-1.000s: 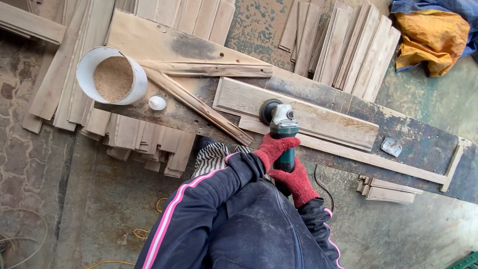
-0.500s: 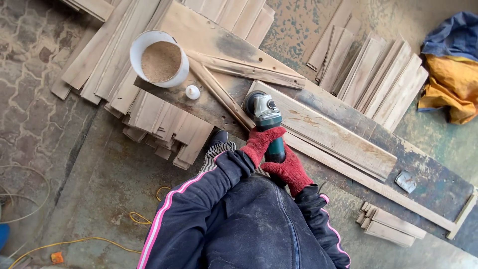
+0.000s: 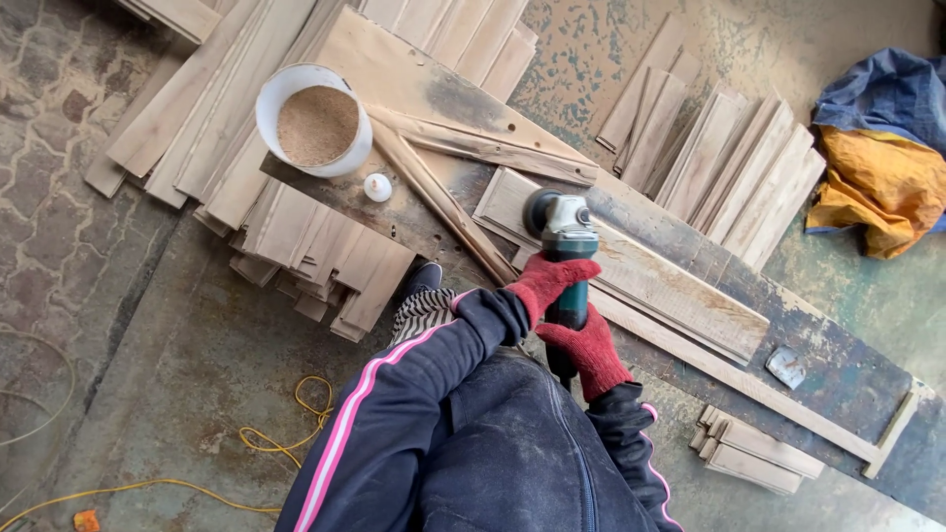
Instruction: Sanding the surface of wooden planks using a power sander.
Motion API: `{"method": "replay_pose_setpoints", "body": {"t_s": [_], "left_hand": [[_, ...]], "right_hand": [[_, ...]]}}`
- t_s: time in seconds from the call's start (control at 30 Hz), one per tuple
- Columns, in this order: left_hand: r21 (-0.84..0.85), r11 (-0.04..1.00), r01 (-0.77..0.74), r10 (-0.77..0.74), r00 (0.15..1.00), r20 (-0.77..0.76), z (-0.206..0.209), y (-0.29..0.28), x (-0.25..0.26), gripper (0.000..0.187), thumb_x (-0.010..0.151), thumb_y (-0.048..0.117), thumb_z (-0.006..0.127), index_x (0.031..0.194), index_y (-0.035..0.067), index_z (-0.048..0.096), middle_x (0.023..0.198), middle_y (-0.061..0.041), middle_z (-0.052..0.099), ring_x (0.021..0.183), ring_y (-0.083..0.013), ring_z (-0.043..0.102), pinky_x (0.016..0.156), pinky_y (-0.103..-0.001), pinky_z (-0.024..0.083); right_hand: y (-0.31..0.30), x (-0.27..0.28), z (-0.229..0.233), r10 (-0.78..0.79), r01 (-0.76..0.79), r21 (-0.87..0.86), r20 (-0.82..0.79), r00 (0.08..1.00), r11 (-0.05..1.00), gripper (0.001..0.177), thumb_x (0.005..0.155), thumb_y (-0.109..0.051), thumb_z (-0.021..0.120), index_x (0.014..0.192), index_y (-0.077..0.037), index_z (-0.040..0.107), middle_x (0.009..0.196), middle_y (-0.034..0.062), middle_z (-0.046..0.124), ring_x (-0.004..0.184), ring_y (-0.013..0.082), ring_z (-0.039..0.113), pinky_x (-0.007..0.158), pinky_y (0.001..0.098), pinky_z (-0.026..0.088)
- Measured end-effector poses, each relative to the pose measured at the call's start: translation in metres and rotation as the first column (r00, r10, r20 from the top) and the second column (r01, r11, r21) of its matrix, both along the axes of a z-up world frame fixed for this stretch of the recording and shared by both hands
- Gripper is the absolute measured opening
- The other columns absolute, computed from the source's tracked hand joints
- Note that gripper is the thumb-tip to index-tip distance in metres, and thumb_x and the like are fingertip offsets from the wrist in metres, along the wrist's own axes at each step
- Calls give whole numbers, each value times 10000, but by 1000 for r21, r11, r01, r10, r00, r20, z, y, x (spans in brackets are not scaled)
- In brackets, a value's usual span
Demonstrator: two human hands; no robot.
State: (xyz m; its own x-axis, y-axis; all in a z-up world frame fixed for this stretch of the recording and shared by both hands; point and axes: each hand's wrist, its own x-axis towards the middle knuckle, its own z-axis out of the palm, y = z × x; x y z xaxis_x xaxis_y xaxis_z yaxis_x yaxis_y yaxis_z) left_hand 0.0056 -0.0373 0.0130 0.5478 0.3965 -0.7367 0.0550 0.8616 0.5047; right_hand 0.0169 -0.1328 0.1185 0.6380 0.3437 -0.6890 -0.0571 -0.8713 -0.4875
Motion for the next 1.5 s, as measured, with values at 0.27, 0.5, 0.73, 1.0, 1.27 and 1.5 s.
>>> {"method": "replay_pose_setpoints", "body": {"t_s": [0.27,0.5,0.73,1.0,1.27,1.5], "left_hand": [[11,962,271,-271,962,-7,24,-31,31,653,494,364,992,1031,84,747,839,-105,726,820,-226,725,829,-403,590],[5,990,144,-144,989,17,14,-12,18,645,539,316,1010,1054,47,729,840,-136,721,807,-245,720,812,-424,587],[10,1000,-4,4,1000,4,-3,28,-10,626,563,306,1007,1054,45,719,814,-119,711,782,-229,713,771,-433,603],[66,998,10,-6,998,-64,31,56,-34,631,561,419,984,980,55,682,692,-53,644,684,-167,679,661,-319,583],[11,998,68,-68,998,7,-7,4,21,646,552,308,1006,1051,30,703,792,-112,696,764,-221,698,733,-409,602],[-9,957,291,-290,955,67,15,-53,67,638,529,275,998,1044,39,706,792,-120,699,769,-249,718,733,-439,616]], "right_hand": [[-65,24,-34,-231,229,73,22,973,971,636,469,-333,1042,954,-117,691,794,150,664,783,280,664,753,398,528],[-24,16,-9,-156,156,35,3,988,987,663,451,-365,1034,954,-98,693,799,161,677,825,293,671,804,395,516],[28,8,-6,73,-74,-33,-13,997,997,711,460,-447,1018,1010,-127,701,884,154,701,905,314,697,870,429,512],[41,10,-24,212,-213,-45,-26,977,976,746,479,-443,999,1058,-108,668,912,154,685,942,317,688,885,445,513],[-6,25,-11,-3,3,-52,1,1000,999,710,478,-431,1005,1024,-117,679,856,144,673,884,303,689,846,429,523],[-95,48,-53,-339,338,27,41,940,941,633,517,-392,1018,995,-130,695,801,148,676,805,284,700,771,403,550]]}}
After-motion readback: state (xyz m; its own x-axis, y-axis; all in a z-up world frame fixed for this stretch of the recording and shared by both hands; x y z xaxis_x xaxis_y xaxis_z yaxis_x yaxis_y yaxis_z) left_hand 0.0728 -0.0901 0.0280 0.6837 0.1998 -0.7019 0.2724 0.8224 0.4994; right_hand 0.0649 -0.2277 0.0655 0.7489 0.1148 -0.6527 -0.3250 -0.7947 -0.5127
